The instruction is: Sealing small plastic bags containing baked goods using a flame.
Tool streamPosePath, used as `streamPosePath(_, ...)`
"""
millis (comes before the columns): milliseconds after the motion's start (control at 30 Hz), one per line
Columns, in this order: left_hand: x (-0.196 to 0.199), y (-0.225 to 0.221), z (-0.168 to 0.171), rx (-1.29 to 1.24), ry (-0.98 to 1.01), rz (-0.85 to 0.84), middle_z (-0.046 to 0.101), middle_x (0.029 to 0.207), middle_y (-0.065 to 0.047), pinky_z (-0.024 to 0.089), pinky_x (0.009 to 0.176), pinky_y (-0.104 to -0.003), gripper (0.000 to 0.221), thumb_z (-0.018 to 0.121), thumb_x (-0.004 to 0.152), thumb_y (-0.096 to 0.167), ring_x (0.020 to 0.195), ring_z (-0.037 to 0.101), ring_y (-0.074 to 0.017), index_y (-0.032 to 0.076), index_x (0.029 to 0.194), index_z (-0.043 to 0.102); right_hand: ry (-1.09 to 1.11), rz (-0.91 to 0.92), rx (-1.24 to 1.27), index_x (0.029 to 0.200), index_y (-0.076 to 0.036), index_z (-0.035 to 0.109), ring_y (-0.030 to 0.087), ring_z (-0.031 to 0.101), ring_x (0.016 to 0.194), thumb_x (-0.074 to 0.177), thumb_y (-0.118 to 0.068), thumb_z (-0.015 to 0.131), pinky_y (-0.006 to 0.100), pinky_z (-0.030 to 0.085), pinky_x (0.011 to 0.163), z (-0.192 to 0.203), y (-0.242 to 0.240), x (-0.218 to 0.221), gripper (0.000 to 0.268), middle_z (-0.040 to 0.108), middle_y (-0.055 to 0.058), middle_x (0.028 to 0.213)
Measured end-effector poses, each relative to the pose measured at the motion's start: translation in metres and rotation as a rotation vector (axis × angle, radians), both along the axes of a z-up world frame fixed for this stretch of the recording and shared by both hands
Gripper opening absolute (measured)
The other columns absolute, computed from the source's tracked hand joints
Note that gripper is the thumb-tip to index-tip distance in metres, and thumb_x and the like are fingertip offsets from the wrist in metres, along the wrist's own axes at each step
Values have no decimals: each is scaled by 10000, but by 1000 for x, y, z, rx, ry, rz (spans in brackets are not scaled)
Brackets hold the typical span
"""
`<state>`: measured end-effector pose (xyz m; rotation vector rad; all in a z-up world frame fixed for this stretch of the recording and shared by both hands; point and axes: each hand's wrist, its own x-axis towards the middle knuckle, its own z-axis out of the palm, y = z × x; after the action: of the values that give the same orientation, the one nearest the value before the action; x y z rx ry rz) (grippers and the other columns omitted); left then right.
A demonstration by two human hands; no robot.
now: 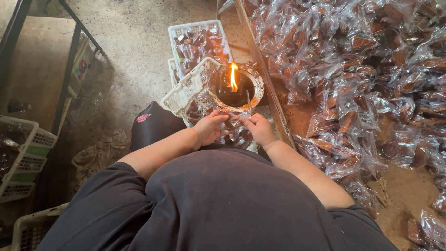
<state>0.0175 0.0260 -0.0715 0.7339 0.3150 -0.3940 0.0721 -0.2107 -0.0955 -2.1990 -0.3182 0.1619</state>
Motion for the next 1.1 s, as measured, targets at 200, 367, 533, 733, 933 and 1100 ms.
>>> streamPosePath(200,-24,-2,60,-98,32,-14,746,1120,-159,574,971,-540,191,717,915,246,1068,718,-339,136,1071,708,333,153,354,1148,-116,775,96,694,986,1066,-312,585,253,554,825,90,19,-28,286,799,63,1002)
streamPosePath(367,-20,1,32,-59,70,-43,724,1127,-197,612,888,-526,384,753,878,254,1005,730,-345,118,1229,674,257,407,237,1240,-85,733,263,611,1215,1016,-290,609,445,437,1104,115,27,-51,328,710,175,1230)
streamPosePath(533,-6,-2,8,111,42,-25,735,979,-125,647,749,-459,317,842,856,192,850,753,-276,103,1097,657,280,270,219,1464,-326,583,154,677,734,964,-219,701,332,584,784,113,20,-46,525,691,42,743)
streamPosePath(733,-17,0,28,292,-84,49,703,921,-100,607,798,-422,201,838,855,146,892,711,-241,69,910,661,40,17,237,1660,-298,179,125,623,896,1050,-323,676,324,518,911,93,1,-15,787,674,32,999)
streamPosePath(933,-3,2,-7,425,-243,28,732,855,-139,630,687,-367,203,852,829,82,779,726,-204,0,887,676,44,-58,363,1220,-258,751,116,540,328,1014,-209,641,174,401,316,85,4,-16,239,568,30,465)
streamPosePath(1100,-13,9,42,685,-280,163,741,737,-29,510,633,-213,196,908,811,270,712,584,-57,113,852,797,141,36,73,913,-202,808,136,729,871,889,-264,767,287,552,829,104,7,-28,78,788,15,845)
